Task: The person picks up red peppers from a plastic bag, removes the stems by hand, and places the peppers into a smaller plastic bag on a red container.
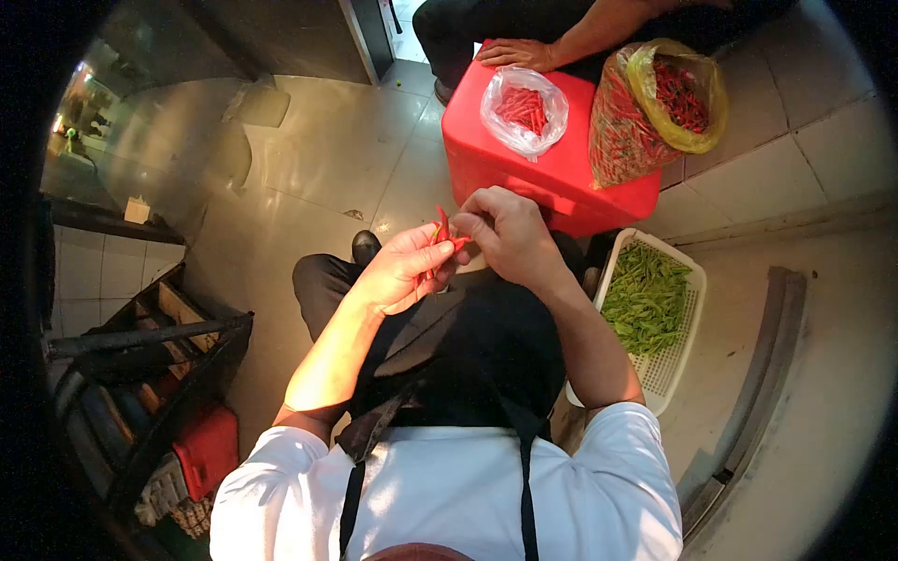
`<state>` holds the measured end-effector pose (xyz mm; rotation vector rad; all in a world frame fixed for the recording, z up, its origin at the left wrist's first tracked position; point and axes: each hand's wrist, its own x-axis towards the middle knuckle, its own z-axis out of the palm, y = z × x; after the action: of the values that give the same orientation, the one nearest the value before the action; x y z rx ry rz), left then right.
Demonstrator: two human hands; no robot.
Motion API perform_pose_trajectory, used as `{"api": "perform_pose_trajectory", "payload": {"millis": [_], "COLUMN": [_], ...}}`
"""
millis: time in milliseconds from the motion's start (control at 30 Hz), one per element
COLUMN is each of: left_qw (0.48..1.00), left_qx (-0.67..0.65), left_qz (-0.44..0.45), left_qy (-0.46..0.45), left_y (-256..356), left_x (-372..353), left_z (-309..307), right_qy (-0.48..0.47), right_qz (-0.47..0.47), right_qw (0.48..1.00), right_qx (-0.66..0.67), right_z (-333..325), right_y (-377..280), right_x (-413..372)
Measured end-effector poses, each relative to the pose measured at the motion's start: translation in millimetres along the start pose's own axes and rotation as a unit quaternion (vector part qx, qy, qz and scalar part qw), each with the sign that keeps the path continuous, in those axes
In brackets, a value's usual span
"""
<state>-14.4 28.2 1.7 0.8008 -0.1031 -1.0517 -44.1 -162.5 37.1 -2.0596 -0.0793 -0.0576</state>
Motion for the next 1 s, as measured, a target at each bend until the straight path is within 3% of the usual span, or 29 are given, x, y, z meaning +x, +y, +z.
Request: {"api": "perform_pose_trajectory", "payload": {"millis": [100,300,500,600,700,800,900,967,1000], "left_qw": [1.000,0.998,0.996,0.998,1.000,1.000,0.999,1.000,0.999], "left_qx": [-0.017,-0.043,0.080,0.060,0.020,0.004,-0.002,-0.007,-0.030], "left_qz": [-0.008,0.001,0.013,0.003,-0.003,-0.012,-0.021,-0.014,-0.015], "left_qy": [0.009,0.038,0.048,0.029,0.008,-0.001,0.029,0.023,0.017], "left_y": [-1,-4,-5,-2,1,0,0,0,-1], "left_x": [-1,2,1,-3,-5,-5,-3,-4,-4], "left_z": [0,-3,-5,-4,-2,-2,0,-1,-4], "right_qy": [0.044,0.005,-0.048,-0.081,-0.127,-0.082,-0.008,0.138,0.210], "right_qz": [-0.027,-0.033,-0.023,0.056,0.162,0.261,0.177,0.135,0.097], "right_qw": [0.998,0.999,0.998,0.991,0.911,0.813,0.906,0.954,0.950], "right_qx": [-0.024,-0.023,-0.023,0.091,0.358,0.513,0.384,0.231,0.211], "right_z": [-5,-12,-8,-3,3,15,2,-35,-57], "right_y": [-2,-10,-3,5,19,14,28,6,17], "right_x": [4,3,-2,-4,-5,-11,-10,-1,7]}}
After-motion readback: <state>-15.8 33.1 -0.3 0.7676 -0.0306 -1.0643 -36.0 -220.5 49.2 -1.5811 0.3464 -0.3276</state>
